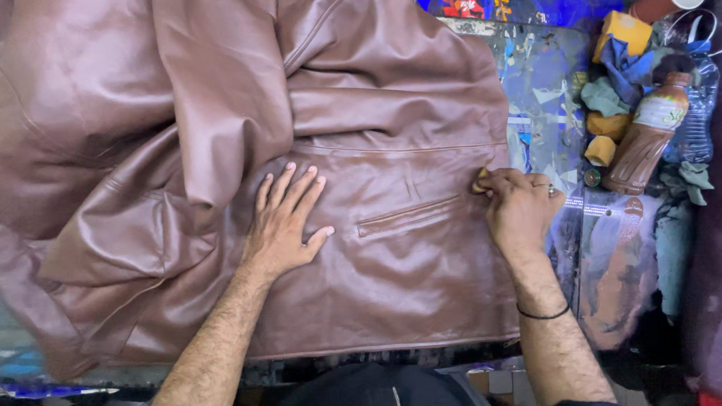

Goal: The person lays a brown leather jacket on a glass table and wipes its surface with a small sponge. The person repeatedly rubs the jacket's front and pocket areas while holding the fabric in place with the other hand.

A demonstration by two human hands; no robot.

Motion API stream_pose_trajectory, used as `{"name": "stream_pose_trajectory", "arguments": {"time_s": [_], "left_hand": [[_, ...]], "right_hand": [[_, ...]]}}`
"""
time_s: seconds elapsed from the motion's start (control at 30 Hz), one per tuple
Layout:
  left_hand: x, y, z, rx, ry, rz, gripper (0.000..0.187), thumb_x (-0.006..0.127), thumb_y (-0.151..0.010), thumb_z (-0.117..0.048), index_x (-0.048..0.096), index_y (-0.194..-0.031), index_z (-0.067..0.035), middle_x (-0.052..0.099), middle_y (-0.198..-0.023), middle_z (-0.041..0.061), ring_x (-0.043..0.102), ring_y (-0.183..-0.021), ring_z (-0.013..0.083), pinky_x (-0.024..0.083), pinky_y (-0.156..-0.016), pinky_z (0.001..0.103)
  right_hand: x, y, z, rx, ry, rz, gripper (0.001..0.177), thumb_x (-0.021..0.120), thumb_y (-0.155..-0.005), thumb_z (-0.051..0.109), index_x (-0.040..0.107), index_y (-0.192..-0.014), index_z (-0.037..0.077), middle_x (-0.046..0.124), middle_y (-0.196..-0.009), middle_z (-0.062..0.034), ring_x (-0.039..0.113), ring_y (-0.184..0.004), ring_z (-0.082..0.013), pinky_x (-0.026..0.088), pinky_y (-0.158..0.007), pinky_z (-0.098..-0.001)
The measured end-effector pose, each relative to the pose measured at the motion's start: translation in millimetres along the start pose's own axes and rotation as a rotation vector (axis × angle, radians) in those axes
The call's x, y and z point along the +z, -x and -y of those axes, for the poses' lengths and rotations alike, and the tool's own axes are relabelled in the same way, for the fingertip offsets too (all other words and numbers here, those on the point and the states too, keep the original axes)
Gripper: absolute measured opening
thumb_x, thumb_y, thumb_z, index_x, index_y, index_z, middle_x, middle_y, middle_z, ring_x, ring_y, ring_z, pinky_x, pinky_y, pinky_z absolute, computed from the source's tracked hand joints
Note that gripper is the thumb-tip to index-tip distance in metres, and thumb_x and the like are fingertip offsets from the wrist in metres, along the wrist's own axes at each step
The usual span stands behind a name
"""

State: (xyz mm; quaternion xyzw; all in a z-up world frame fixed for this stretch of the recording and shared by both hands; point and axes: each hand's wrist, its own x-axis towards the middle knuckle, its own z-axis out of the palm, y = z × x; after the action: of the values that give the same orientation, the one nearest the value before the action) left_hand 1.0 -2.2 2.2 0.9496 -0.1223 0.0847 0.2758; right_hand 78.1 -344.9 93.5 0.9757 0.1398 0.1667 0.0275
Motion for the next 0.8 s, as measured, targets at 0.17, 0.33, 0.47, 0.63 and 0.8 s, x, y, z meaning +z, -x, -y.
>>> {"name": "stream_pose_trajectory", "arguments": {"time_s": [0.17, 0.33, 0.47, 0.63, 0.8], "left_hand": [[0, 0, 1, 0.010, -0.004, -0.001, 0.086, 0.076, -0.079, -0.044, 0.045, -0.151, -0.009, 0.039, -0.161, 0.011, 0.027, -0.152, 0.0350, 0.017, -0.123, 0.056], [3, 3, 1, 0.004, 0.002, -0.003, 0.086, 0.076, -0.080, -0.044, 0.045, -0.152, -0.010, 0.039, -0.161, 0.010, 0.026, -0.152, 0.0335, 0.016, -0.124, 0.055], [2, -2, 2, -0.002, -0.012, 0.021, 0.086, 0.076, -0.079, -0.045, 0.044, -0.151, -0.010, 0.038, -0.160, 0.011, 0.025, -0.151, 0.0332, 0.015, -0.123, 0.055], [1, 2, 3, 0.006, 0.003, 0.006, 0.085, 0.077, -0.080, -0.044, 0.046, -0.152, -0.009, 0.040, -0.160, 0.010, 0.026, -0.152, 0.0329, 0.016, -0.124, 0.054], [-1, -3, 3, 0.040, 0.026, -0.046, 0.085, 0.077, -0.078, -0.045, 0.047, -0.149, -0.007, 0.041, -0.159, 0.011, 0.029, -0.151, 0.0348, 0.018, -0.124, 0.056]], "right_hand": [[24, 5, 11, -0.401, -0.285, -0.029, 0.026, 0.069, -0.083, 0.007, 0.080, -0.100, 0.025, 0.074, -0.117, 0.0100, 0.060, -0.104, -0.0189, 0.036, -0.092, -0.0455], [26, -6, 30, -0.228, -0.253, -0.095, 0.032, 0.068, -0.085, 0.003, 0.080, -0.104, 0.025, 0.073, -0.121, 0.0110, 0.060, -0.106, -0.0180, 0.035, -0.092, -0.0445], [33, -16, 55, -0.628, -0.394, -0.073, 0.031, 0.069, -0.079, 0.009, 0.079, -0.105, 0.023, 0.071, -0.121, 0.0083, 0.061, -0.105, -0.0186, 0.037, -0.091, -0.0453], [49, -23, 76, -0.271, -0.400, -0.132, 0.025, 0.071, -0.090, 0.010, 0.079, -0.106, 0.027, 0.071, -0.119, 0.0114, 0.060, -0.104, -0.0174, 0.036, -0.090, -0.0413], [47, -11, 71, -0.639, -0.309, -0.149, 0.029, 0.069, -0.085, 0.016, 0.078, -0.111, 0.025, 0.071, -0.123, 0.0075, 0.058, -0.101, -0.0179, 0.037, -0.090, -0.0453]]}}
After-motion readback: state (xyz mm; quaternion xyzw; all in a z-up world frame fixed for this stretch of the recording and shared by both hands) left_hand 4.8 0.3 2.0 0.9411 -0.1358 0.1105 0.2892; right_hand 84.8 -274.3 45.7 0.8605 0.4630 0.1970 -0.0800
